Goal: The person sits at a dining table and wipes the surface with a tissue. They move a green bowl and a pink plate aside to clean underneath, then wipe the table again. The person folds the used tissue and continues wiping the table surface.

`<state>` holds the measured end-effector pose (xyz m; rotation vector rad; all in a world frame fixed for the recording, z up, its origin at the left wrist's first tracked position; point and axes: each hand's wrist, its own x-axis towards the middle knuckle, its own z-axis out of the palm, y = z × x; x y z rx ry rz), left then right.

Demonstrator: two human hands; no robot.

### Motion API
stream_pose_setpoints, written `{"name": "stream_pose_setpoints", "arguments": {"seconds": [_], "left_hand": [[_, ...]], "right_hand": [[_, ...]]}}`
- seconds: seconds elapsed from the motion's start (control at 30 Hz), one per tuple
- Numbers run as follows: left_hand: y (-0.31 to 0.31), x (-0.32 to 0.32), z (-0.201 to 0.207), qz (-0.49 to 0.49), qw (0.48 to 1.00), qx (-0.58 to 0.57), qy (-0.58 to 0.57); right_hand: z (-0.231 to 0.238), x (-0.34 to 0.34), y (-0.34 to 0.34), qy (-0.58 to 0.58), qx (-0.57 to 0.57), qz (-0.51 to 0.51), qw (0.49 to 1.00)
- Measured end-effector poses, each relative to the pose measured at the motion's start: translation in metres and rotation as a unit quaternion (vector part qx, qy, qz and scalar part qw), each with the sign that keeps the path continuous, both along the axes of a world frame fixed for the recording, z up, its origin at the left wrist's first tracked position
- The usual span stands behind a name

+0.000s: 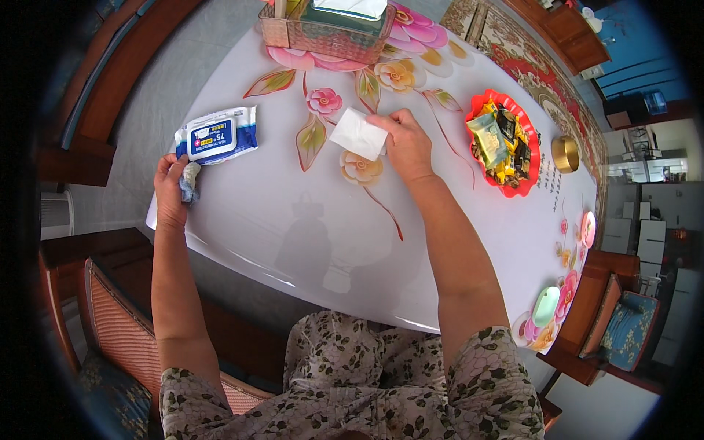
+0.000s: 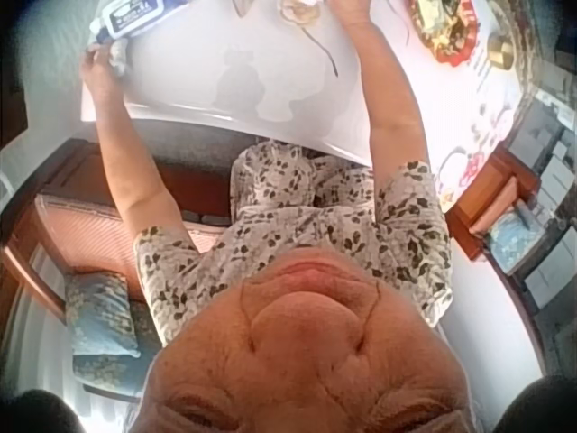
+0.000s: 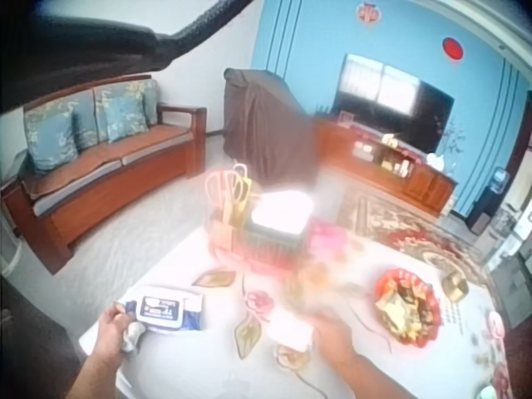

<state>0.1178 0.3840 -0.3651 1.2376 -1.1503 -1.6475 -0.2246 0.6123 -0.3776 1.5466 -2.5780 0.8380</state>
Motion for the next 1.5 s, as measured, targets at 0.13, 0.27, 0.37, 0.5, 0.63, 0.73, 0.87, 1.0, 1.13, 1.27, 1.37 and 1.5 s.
{"name": "stream_pose_setpoints", "arguments": {"seconds": [0.13, 0.27, 0.37, 0.5, 0.63, 0.73, 0.87, 1.0, 1.13, 1.27, 1.37, 1.5], "left_hand": [[-0.001, 0.001, -0.001, 0.002, 1.000, 0.004, 0.002], [-0.002, 0.002, -0.003, -0.008, 1.000, 0.007, 0.004], [0.001, 0.000, 0.000, 0.001, 1.000, 0.006, 0.002], [-0.003, 0.002, -0.005, 0.000, 1.000, 0.001, 0.003], [-0.002, 0.003, -0.004, -0.007, 1.000, 0.001, 0.006], [-0.001, 0.001, -0.003, -0.001, 1.000, 0.005, 0.006], [-0.003, 0.003, -0.005, -0.001, 1.000, -0.003, -0.006], [-0.003, 0.002, -0.005, -0.001, 1.000, -0.009, -0.006], [-0.004, 0.003, -0.006, -0.004, 1.000, -0.007, 0.002], [-0.004, 0.004, -0.007, -0.004, 1.000, -0.022, -0.008], [-0.003, 0.004, -0.005, -0.006, 1.000, -0.015, -0.006], [-0.001, 0.003, -0.004, -0.001, 1.000, -0.011, -0.009]], "right_hand": [[0.006, -0.002, 0.001, -0.017, 0.004, 0.021, 1.000], [0.009, -0.016, 0.003, -0.069, 0.045, 0.070, 0.994], [0.021, -0.025, 0.002, -0.144, 0.094, 0.100, 0.980], [0.043, -0.031, -0.002, -0.331, 0.142, 0.063, 0.931], [0.052, -0.028, -0.008, -0.396, 0.179, 0.016, 0.901], [0.054, -0.024, -0.015, -0.343, 0.215, 0.015, 0.914], [0.044, -0.003, -0.020, -0.202, 0.199, -0.044, 0.958], [0.028, 0.009, -0.023, -0.091, 0.151, -0.101, 0.979], [0.017, 0.007, -0.021, -0.099, 0.112, -0.108, 0.983], [0.017, 0.002, -0.015, -0.181, 0.080, -0.094, 0.976], [0.023, -0.013, -0.012, -0.207, 0.036, -0.107, 0.972], [0.050, -0.025, -0.016, 0.145, -0.126, -0.112, 0.975]]}}
